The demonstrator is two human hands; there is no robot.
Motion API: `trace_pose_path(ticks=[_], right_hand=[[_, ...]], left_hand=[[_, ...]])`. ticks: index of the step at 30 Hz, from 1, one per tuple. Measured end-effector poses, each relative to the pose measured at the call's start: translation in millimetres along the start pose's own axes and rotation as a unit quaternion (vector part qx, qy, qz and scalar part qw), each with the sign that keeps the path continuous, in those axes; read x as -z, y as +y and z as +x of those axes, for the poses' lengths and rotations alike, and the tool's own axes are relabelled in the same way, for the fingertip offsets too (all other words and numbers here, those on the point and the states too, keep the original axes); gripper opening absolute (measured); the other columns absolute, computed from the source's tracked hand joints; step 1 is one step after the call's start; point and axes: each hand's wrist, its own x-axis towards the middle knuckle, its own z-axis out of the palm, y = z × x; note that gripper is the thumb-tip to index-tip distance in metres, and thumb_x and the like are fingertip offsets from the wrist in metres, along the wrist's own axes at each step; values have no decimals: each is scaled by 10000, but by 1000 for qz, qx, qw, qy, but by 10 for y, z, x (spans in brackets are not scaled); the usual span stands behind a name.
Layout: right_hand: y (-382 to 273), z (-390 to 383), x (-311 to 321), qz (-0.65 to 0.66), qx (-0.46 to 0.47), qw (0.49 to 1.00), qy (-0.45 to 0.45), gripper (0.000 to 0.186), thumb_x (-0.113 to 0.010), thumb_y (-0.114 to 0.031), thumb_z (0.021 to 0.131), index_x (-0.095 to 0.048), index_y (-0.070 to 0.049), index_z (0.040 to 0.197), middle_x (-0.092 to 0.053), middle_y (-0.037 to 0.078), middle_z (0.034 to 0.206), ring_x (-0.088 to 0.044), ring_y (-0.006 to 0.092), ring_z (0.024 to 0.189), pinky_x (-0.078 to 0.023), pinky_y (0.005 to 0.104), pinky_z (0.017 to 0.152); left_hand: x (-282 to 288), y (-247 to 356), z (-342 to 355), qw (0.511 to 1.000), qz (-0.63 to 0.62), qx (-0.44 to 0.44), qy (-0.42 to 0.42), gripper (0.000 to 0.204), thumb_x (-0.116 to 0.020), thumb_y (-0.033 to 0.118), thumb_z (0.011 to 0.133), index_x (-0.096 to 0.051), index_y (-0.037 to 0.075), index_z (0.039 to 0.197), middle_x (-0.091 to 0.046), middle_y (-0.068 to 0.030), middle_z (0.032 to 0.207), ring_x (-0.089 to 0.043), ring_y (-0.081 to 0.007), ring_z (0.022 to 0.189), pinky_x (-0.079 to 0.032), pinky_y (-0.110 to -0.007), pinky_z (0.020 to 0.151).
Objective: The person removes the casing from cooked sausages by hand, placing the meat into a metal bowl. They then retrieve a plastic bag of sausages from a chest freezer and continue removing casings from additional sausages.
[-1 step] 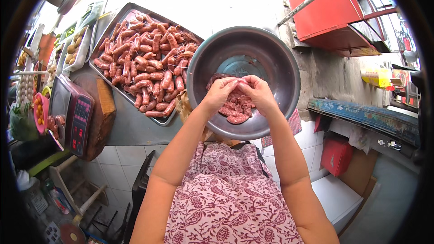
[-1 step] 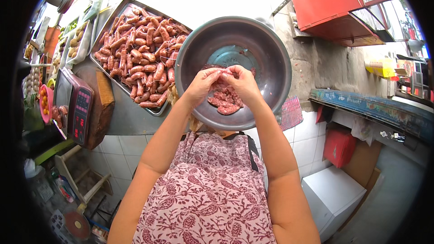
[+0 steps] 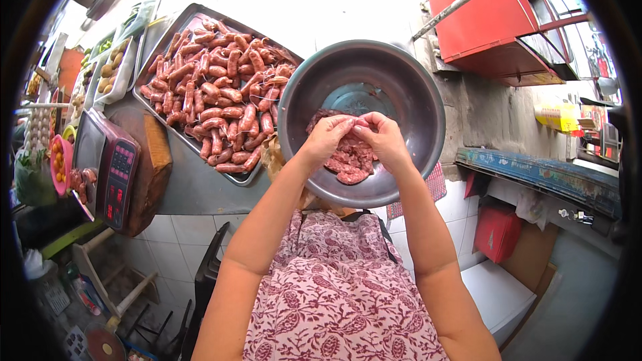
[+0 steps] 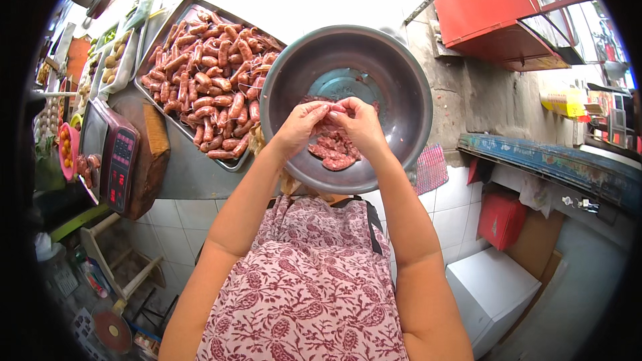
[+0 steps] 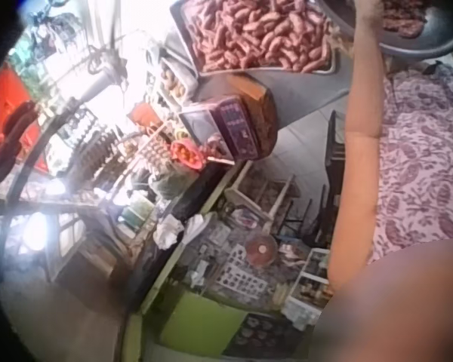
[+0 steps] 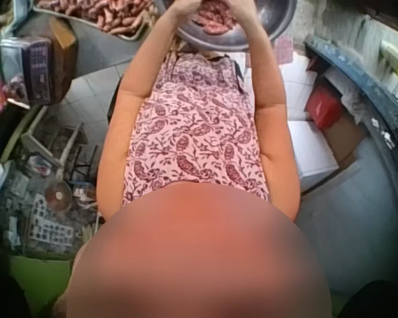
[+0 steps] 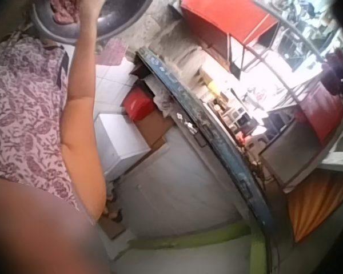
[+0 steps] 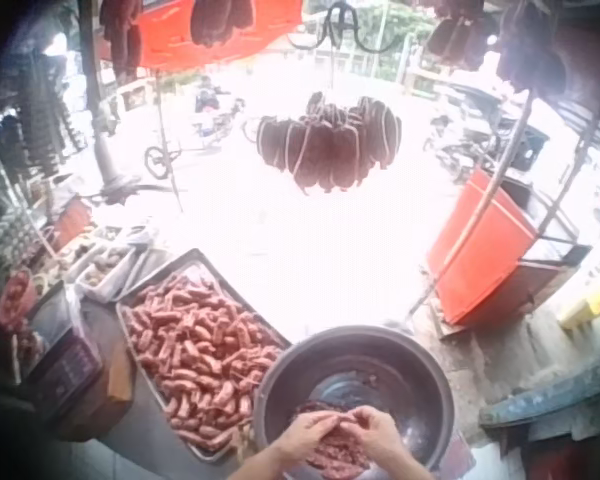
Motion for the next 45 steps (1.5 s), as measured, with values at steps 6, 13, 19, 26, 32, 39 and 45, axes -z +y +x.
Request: trace_pose_path(ticks=[6,13,19,26,32,39,45], right_hand=[[-233,-19,43,-135,-29,989,-58,42,-655,-30,881,-647,9,869,-634,9,775,-573,60,710,-496,237,624],[-706,-38,153,90,-119,977,-152,104,-695,-105,901,-615,-52,861,-615,-1,769,-582,62,659,-513,218,607],[-1293,-56,-120,75,-18,978,-192,97,-669,-116,925,-611,-55,876,-587,-8,769,-550,38,653,-524,213,582],[-1839,125,-802,115,99,971,-185,114,-629,-119,951,-650,-9,974,-639,24,846,-575,49,693,-576,223,639],[-1702,657,-1241,-12,143,982,-120,225,-570,-189,979,-657,15,941,-597,6,760,-488,62,659,-457,222,588],[-950,1604,-1409,-426,116,895,-59,164,-589,-140,828,-691,-12,810,-614,50,629,-551,120,582,-451,286,579],[-534,1941,-1715,-717,210,650,-135,202,-720,-139,729,-715,26,846,-700,218,805,-696,353,811,-542,428,760]], left_hand=[[-86,42,-56,998,-12,14,64,118,-685,29,889,-688,-22,995,-700,-88,927,-669,-119,798,-568,-247,719],[-41,19,-128,997,-33,-47,58,83,-666,32,892,-689,-9,960,-682,-48,826,-644,-105,680,-539,-231,612],[59,-265,-116,964,241,-66,87,63,-666,21,859,-703,0,905,-683,-30,831,-612,-83,720,-504,-239,670],[74,-593,-175,871,468,-39,141,146,-623,111,839,-692,-8,890,-676,-184,794,-663,-318,762,-515,-401,721],[31,-719,-228,792,554,-147,209,200,-566,141,860,-689,-14,830,-659,-248,1016,-624,-396,1004,-505,-453,863],[0,-447,-353,815,539,-78,195,116,-612,101,809,-685,12,814,-675,-202,860,-667,-357,889,-532,-431,807],[64,-456,-422,821,538,-104,160,200,-748,114,645,-638,28,788,-670,-196,816,-674,-362,833,-543,-421,783]])
